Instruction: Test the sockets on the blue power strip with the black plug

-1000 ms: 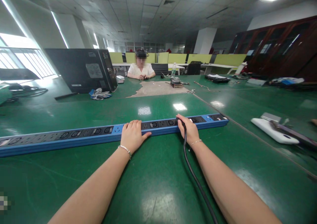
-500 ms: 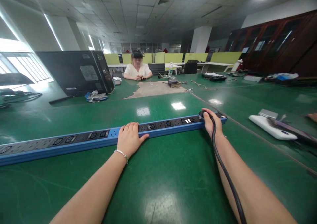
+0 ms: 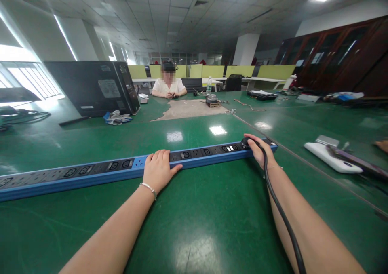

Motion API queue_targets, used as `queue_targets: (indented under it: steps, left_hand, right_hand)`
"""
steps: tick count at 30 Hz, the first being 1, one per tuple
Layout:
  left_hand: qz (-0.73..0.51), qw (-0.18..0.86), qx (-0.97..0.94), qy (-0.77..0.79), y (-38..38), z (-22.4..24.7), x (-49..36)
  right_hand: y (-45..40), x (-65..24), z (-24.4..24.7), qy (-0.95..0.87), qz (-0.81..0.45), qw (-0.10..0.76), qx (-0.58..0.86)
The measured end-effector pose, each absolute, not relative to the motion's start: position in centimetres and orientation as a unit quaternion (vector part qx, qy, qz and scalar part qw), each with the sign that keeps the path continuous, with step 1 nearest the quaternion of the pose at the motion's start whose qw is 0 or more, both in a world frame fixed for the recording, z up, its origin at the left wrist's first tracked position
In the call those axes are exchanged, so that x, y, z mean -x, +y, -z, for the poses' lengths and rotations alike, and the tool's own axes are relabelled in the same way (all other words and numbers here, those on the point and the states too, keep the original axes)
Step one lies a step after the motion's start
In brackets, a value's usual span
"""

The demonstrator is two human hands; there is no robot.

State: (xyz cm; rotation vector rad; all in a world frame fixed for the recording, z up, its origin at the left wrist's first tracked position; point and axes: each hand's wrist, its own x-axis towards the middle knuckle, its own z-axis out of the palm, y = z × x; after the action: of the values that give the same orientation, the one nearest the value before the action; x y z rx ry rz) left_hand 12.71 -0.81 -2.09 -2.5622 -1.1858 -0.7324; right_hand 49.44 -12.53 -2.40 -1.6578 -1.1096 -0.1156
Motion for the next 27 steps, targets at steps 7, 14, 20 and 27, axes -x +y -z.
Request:
queue_targets:
  steps: [7,14,20,27]
  left_hand:
    - [0.252,0.117,0.873,-0.400,-0.8,2.2,-12.7]
    - [0.252,0.112,0.875,-0.399,-0.7,2.1,-12.7]
    - [0.252,0.108,0.875,-0.400,-0.8,2.1,-12.6]
    - [0.247,0.110,0.877,-0.397,-0.9,2.0,-12.6]
  right_hand:
    - [-12.7,-49.1,2.0,-0.469,0.083,0.496,0.726]
    - [-12.9,-49.3,2.0,-0.484,0.088,0.467,0.735]
    - [-12.9,-48.1,2.7,-0.525,0.116,0.440,0.719]
    - [-13.5,-48.0,2.9,-0.537,0.133,0.416,0.722]
